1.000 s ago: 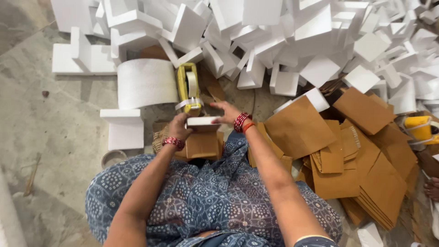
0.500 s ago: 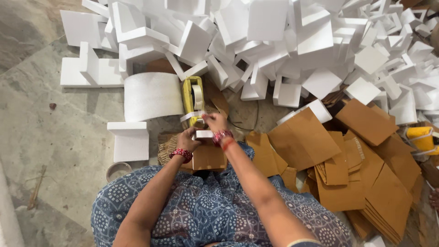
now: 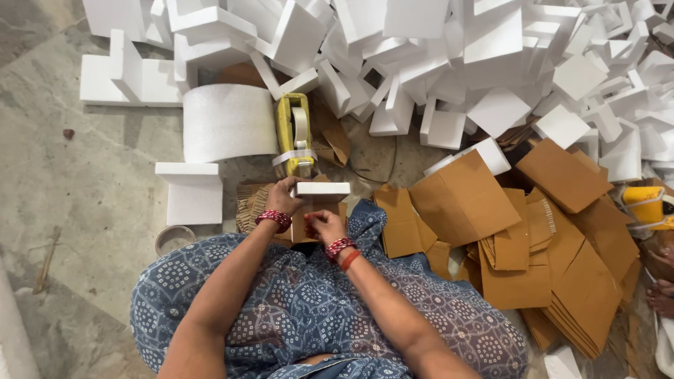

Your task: The person sits on the floor and repeatedly places white foam pieces into brown cardboard boxes, then uses a tape dispenser to seal the boxes. The person handles the foam and boxes one at a time, stacking the sealed boxes nearby.

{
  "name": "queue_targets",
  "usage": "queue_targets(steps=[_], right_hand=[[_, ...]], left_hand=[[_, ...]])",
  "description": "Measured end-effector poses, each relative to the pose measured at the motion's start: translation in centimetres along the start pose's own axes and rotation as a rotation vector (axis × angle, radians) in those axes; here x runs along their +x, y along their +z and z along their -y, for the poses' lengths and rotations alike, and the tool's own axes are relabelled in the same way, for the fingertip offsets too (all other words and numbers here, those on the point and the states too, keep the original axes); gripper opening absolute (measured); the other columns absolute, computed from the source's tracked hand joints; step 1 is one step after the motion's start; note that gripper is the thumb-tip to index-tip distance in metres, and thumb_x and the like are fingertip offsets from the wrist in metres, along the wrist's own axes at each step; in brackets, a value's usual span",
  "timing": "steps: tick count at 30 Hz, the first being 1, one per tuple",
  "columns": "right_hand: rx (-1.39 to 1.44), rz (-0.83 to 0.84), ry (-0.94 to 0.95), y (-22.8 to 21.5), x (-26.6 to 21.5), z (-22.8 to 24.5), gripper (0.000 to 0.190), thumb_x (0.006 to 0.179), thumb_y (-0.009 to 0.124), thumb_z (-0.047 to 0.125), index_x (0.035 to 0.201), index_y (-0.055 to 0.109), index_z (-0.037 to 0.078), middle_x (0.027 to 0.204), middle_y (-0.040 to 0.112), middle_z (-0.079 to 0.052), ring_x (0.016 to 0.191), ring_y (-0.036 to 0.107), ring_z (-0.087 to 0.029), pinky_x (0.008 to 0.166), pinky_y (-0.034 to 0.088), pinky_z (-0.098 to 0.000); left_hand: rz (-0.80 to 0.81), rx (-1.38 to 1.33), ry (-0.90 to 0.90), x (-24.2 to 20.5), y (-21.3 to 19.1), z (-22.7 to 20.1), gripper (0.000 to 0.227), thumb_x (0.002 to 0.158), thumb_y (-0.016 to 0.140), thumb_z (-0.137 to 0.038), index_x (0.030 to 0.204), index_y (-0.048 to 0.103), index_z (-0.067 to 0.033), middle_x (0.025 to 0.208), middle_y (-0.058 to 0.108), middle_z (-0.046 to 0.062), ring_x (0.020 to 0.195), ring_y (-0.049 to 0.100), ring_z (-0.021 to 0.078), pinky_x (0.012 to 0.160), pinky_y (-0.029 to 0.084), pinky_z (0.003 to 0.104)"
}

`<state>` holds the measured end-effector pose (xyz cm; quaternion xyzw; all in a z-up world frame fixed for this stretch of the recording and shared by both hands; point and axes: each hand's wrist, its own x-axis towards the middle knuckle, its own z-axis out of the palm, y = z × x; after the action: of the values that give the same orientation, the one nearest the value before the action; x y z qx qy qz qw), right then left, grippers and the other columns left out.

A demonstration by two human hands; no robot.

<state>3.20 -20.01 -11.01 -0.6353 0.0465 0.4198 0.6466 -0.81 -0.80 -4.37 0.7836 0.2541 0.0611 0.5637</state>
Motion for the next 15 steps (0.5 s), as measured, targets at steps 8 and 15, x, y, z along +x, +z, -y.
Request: queue_targets(steps=[8,15], right_hand=[[-0.410,-0.276,-0.293,0.9,5.7,-3.7,0.017,0.086,0.068,0.001,0.099,0.077,-0.003,0.084,0.078,-0.012,0.070,0.072,-0.015,0.064,0.056,-0.0297],[-0.523,-0.257,-0.306,1.1,3.8,-2.2,0.014,0.091,0.068,0.006,0.101,0.077,0.000,0.081,0.077,-0.013,0.065,0.071,-0.016,0.060,0.056,-0.0318]], left_hand=[[0.243,-0.064,0.189,0.7,-1.4,2.3,0.058,0.071,0.078,-0.005,0.128,0.067,-0.0096,0.118,0.073,0.012,0.113,0.069,0.0247,0.099,0.052,0.035],[0.039,0.022,0.096,1.0,1.1,3.8,0.049,0.068,0.087,-0.015,0.116,0.076,-0.0147,0.112,0.077,0.011,0.106,0.072,0.0262,0.095,0.055,0.036]])
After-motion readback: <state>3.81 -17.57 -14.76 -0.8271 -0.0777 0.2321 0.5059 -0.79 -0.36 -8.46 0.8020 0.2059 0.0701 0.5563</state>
